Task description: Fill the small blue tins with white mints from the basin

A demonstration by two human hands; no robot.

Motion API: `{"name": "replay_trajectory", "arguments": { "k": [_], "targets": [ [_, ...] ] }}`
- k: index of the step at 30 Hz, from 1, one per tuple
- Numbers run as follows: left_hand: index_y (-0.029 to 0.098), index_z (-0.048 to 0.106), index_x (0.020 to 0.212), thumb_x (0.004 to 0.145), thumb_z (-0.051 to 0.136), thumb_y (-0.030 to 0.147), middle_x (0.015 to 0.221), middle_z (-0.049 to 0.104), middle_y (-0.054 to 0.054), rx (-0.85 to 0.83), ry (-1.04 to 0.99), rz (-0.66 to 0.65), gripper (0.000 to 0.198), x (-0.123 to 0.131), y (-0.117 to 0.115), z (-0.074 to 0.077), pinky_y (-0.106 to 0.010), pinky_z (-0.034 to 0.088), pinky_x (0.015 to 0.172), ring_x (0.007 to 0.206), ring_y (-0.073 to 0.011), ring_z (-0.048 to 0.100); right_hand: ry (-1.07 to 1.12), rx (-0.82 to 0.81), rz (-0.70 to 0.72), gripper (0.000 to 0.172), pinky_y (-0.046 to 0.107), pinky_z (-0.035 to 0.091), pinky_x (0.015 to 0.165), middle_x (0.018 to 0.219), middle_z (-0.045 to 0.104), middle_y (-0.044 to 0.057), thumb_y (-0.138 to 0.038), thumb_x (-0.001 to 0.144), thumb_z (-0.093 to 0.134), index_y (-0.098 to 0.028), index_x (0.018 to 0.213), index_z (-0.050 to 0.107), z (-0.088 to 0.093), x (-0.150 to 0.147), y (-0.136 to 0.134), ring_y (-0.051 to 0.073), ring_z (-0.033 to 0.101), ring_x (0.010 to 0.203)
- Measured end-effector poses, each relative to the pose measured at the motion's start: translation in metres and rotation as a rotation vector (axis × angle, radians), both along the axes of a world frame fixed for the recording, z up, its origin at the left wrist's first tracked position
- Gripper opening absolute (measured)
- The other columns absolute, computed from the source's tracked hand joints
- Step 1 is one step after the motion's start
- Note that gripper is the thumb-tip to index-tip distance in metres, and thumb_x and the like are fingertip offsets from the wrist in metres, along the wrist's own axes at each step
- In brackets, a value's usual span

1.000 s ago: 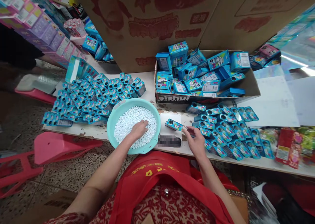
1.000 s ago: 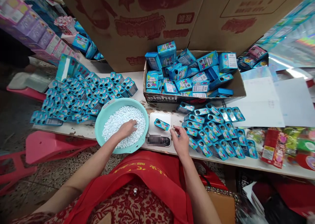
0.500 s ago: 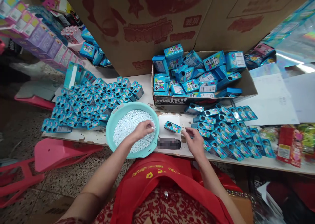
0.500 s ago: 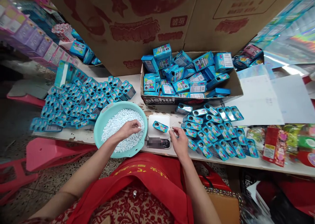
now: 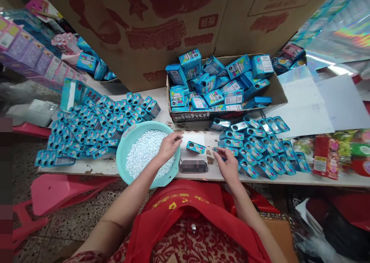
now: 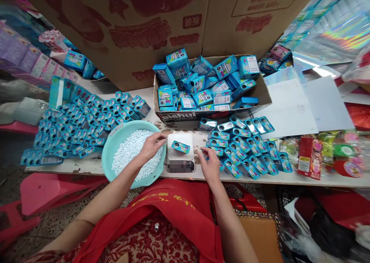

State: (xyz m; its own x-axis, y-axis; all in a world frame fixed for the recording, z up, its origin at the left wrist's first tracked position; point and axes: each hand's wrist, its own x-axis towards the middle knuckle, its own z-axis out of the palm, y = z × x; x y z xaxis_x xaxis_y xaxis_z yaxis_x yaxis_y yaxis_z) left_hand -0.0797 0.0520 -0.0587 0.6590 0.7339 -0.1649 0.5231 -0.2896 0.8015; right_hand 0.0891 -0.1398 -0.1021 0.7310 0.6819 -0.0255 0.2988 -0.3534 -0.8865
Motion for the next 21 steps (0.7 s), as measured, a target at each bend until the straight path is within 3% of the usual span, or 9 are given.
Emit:
{"name": "replay_trajectory", "arguments": {
  "k": [4,7,12,15,18,21],
  "targets": [
    [0.02,0.063,0.083,0.078,0.053,0.026,0.087,0.068,-0.001,-0.072,0.15,0.177,0.013,-0.036,0.008,-0.009,-0.028,0.045,0.077,0.076,-0.0162,0.059,-0.006,0.001,0.014,0.033,0.039,0.053,0.076,0.09,0.064,0.009,-0.048,0.079,0.06,-0.018,0.092,0.064,0.001,0.001,0.004,0.021,0.062,0.081],
    [0.021,0.063,0.085,0.079,0.053,0.029,0.089,0.068,-0.001,-0.045,0.277,0.179,0.014,-0.057,0.008,-0.02,-0.028,0.044,0.075,0.075,-0.017,0.059,-0.012,0.006,0.036,0.031,0.038,0.053,0.076,0.09,0.064,0.008,-0.047,0.079,0.06,-0.018,0.092,0.064,-0.001,0.001,0.008,0.021,0.061,0.08],
    [0.021,0.062,0.098,0.085,0.047,0.028,0.102,0.066,-0.004,0.049,0.432,0.038,0.021,-0.066,-0.005,-0.03,-0.029,0.043,0.082,0.093,-0.0191,0.06,-0.031,-0.003,0.087,0.03,0.039,0.052,0.077,0.089,0.063,0.007,-0.045,0.079,0.06,-0.018,0.092,0.064,-0.004,-0.001,0.017,0.021,0.06,0.08],
    [0.02,0.061,0.103,0.085,0.047,0.024,0.112,0.061,-0.009,0.144,0.659,-0.091,0.023,-0.064,-0.014,-0.028,-0.032,0.044,0.083,0.106,-0.0239,0.055,-0.025,-0.007,0.104,0.031,0.04,0.052,0.077,0.089,0.063,0.008,-0.046,0.079,0.06,-0.018,0.092,0.064,-0.003,-0.004,0.02,0.021,0.061,0.08],
    [0.016,0.061,0.102,0.085,0.043,0.018,0.109,0.059,-0.014,0.164,0.856,-0.212,0.025,-0.064,-0.019,-0.026,-0.035,0.044,0.081,0.105,-0.0268,0.055,-0.011,-0.014,0.11,0.032,0.04,0.052,0.078,0.09,0.064,0.007,-0.047,0.079,0.06,-0.019,0.093,0.064,-0.003,-0.005,0.021,0.021,0.061,0.08],
    [0.014,0.06,0.104,0.085,0.041,0.015,0.106,0.061,-0.015,0.145,0.881,-0.289,0.027,-0.066,-0.015,-0.027,-0.035,0.043,0.081,0.1,-0.0262,0.058,-0.002,-0.02,0.106,0.032,0.04,0.052,0.079,0.091,0.064,0.007,-0.047,0.079,0.061,-0.018,0.094,0.064,-0.005,-0.005,0.02,0.02,0.061,0.081]
  ]
}}
